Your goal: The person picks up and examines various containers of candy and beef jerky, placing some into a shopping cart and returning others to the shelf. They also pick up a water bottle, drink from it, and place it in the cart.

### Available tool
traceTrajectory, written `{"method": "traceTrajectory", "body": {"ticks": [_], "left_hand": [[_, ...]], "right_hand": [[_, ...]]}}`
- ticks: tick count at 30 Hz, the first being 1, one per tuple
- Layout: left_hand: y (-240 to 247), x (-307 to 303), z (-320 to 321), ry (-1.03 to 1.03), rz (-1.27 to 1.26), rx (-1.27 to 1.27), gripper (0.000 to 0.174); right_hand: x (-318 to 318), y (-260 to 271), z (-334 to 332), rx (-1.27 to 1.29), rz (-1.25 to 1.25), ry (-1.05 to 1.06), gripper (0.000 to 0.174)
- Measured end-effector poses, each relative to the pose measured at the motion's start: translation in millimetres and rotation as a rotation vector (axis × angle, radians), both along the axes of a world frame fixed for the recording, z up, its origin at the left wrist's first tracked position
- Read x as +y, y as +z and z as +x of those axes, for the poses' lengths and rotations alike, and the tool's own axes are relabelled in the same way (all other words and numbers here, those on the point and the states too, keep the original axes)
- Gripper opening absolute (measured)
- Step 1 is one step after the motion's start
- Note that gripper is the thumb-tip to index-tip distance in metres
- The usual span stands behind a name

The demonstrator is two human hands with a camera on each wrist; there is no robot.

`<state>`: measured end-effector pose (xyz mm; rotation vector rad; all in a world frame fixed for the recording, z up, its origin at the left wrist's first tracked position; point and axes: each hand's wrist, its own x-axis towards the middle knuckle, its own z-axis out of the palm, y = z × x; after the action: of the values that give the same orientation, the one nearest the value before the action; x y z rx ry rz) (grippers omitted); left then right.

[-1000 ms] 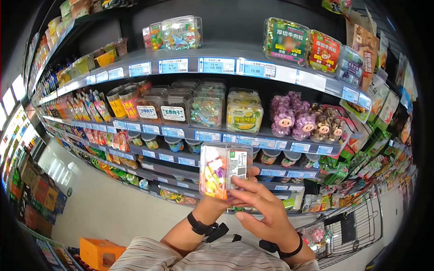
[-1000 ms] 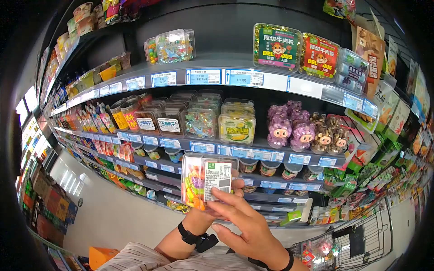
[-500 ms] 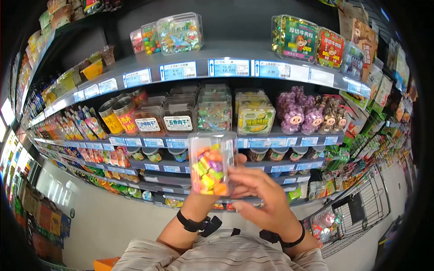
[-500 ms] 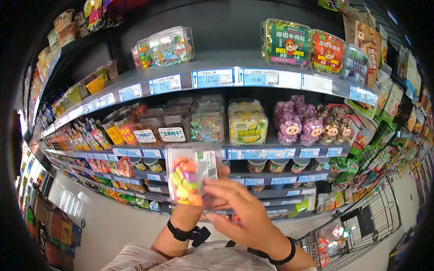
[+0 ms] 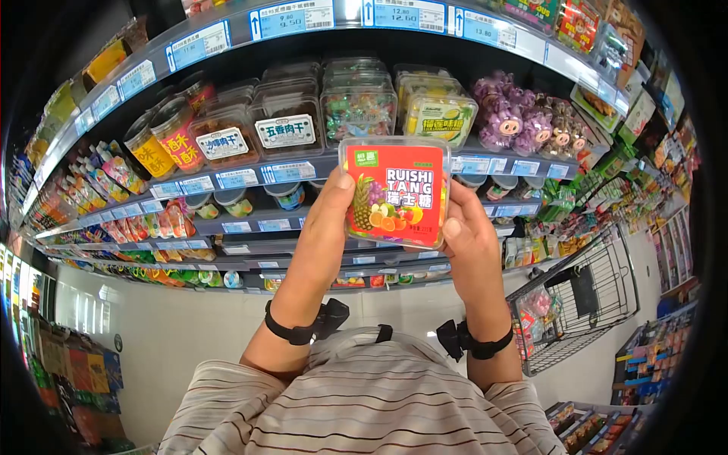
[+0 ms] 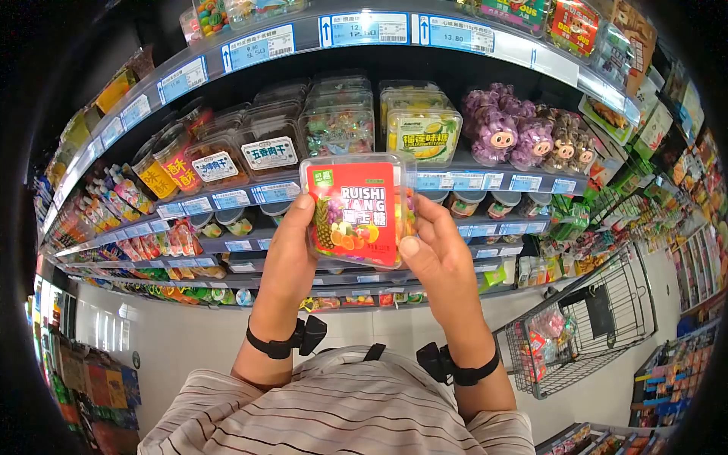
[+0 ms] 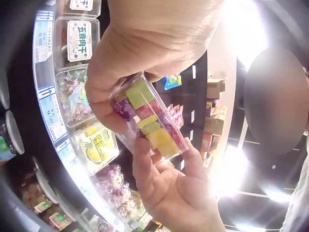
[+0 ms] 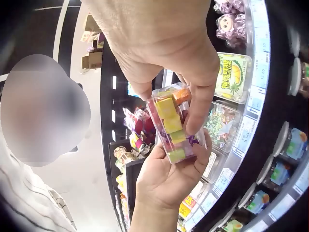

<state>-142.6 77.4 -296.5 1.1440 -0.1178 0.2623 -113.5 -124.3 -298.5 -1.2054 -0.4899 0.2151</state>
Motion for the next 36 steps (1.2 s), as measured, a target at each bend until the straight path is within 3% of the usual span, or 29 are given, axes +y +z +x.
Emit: {"method": "traceTrajectory", "body": {"ticks": [7,10,13,19,22,25,28,36], "left_hand": [[1.3,10.8,-5.7,-0.027,-0.004,0.049,0.050],[-5.3,19.2,-5.3,-0.048,0.052,0.071,0.067],[-0.6,23.4,-7.9,-0.074,0.090,0.069,0.068],[0.9,30.4,-10.2,-0.091,0.091,0.070,0.068],[5.5,30.5,-13.6,-0.065,0.043,0.066,0.051],[6.0,35.0,-14.3,-0.067,0.062,0.062,0.052],[2.2,41.6,-12.2,-0.078,0.098,0.073,0.068],[0.5,45.9,-13.1,-0.017,0.131,0.032,0.058]], "right_hand": [[11.2,-2.6,-3.0,0.075,0.049,-0.005,0.076],[14.8,-5.6,-3.2,0.078,0.058,-0.011,0.076],[20.3,-4.7,-6.1,0.083,0.067,-0.028,0.077],[26.2,-8.9,-6.7,0.098,0.080,-0.020,0.077],[29.9,-12.8,-4.4,0.103,0.100,-0.016,0.077],[33.4,-11.9,-4.2,0.112,0.114,-0.004,0.077],[38.1,-10.9,-3.8,0.120,0.124,-0.008,0.077],[37.4,-19.2,0.6,0.128,0.145,0.002,0.071]]}}
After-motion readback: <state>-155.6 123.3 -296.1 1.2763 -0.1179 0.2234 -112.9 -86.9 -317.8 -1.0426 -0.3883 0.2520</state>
